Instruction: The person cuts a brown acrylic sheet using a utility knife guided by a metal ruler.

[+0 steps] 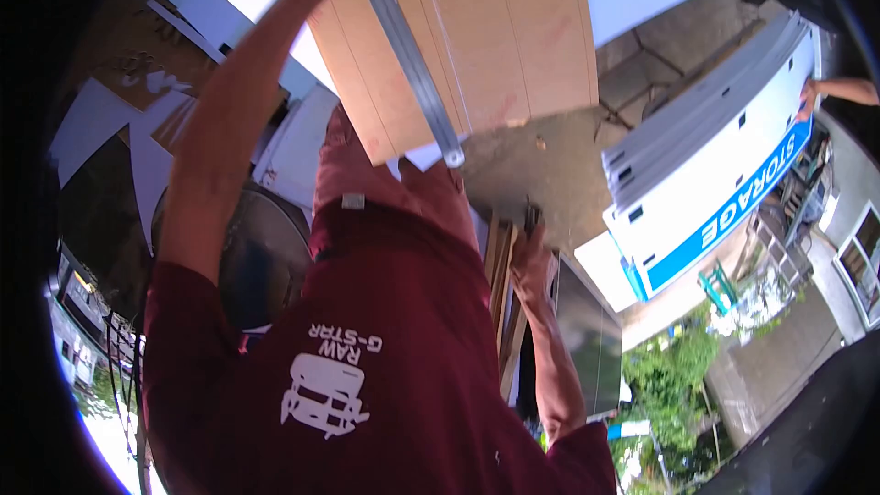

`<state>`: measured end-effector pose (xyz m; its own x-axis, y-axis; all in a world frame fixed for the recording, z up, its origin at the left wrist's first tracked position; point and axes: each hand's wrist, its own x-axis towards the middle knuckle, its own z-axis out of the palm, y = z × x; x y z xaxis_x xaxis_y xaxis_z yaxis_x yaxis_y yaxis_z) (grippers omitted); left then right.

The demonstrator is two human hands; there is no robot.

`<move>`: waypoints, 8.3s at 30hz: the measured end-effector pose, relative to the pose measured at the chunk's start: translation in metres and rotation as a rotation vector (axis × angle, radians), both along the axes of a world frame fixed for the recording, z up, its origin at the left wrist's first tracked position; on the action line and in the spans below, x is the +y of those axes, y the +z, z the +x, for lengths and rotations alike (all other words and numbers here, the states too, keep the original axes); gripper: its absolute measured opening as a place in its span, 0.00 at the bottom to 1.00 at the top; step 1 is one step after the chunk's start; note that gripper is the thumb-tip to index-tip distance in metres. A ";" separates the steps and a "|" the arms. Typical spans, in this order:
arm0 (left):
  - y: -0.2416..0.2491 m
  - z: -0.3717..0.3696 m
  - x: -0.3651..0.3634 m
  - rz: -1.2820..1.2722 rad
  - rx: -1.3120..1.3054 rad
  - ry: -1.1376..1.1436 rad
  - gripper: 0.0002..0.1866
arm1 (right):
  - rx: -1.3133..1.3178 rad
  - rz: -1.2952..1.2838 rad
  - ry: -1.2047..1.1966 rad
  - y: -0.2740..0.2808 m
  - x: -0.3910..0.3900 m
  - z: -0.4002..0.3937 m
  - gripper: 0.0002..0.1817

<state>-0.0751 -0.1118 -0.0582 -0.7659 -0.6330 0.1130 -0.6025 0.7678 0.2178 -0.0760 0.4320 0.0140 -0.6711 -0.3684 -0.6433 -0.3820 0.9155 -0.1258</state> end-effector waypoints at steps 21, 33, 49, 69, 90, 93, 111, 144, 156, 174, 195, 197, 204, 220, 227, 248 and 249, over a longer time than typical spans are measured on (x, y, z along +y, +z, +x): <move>-0.009 0.039 -0.091 -0.084 0.095 0.118 0.37 | 0.110 -0.484 0.404 -0.041 -0.641 -0.165 0.22; -0.003 0.040 -0.100 0.052 0.116 0.124 0.37 | 0.303 -0.462 0.531 -0.072 -0.715 -0.185 0.27; -0.004 0.040 -0.101 0.112 0.090 0.120 0.39 | 0.189 -0.369 0.454 -0.053 -0.724 -0.169 0.28; -0.004 0.040 -0.103 0.122 0.091 0.124 0.39 | 0.377 -0.397 0.635 -0.056 -0.723 -0.160 0.24; -0.003 0.039 -0.102 0.141 0.124 0.129 0.41 | 0.216 -0.474 0.579 -0.068 -0.721 -0.174 0.23; -0.002 0.039 -0.102 0.140 0.124 0.126 0.41 | 0.284 -0.440 0.614 -0.066 -0.720 -0.170 0.26; -0.006 0.039 -0.104 0.142 0.141 0.136 0.42 | 0.482 -0.319 0.751 -0.093 -0.699 -0.165 0.21; -0.011 0.039 -0.100 0.081 0.133 0.129 0.41 | 0.264 -0.282 0.571 -0.032 -0.637 -0.127 0.12; 0.006 0.040 -0.103 0.183 0.139 0.078 0.47 | 0.184 -0.338 0.522 -0.040 -0.587 -0.119 0.12; -0.005 0.038 -0.100 0.068 0.112 0.133 0.41 | 0.301 -0.224 0.506 0.007 -0.580 -0.105 0.13; -0.004 0.038 -0.100 0.111 0.134 0.135 0.42 | 0.322 -0.334 0.516 -0.053 -0.717 -0.165 0.25; -0.005 0.038 -0.101 0.106 0.129 0.133 0.41 | 0.319 -0.317 0.515 -0.057 -0.718 -0.168 0.25; -0.007 0.038 -0.100 0.076 0.132 0.136 0.40 | -0.084 -0.752 0.487 -0.153 -0.728 -0.223 0.29; -0.007 0.039 -0.100 0.106 0.122 0.139 0.42 | 0.129 -0.785 0.688 -0.180 -0.714 -0.238 0.24; -0.009 0.039 -0.100 0.088 0.118 0.133 0.42 | 0.705 -0.854 1.159 -0.164 -0.695 -0.237 0.29; -0.014 0.039 -0.099 0.056 0.157 0.128 0.46 | 0.127 -0.334 0.501 -0.025 -0.611 -0.117 0.15; -0.015 0.038 -0.100 0.050 0.162 0.129 0.46 | 0.152 -0.332 0.534 -0.022 -0.604 -0.114 0.14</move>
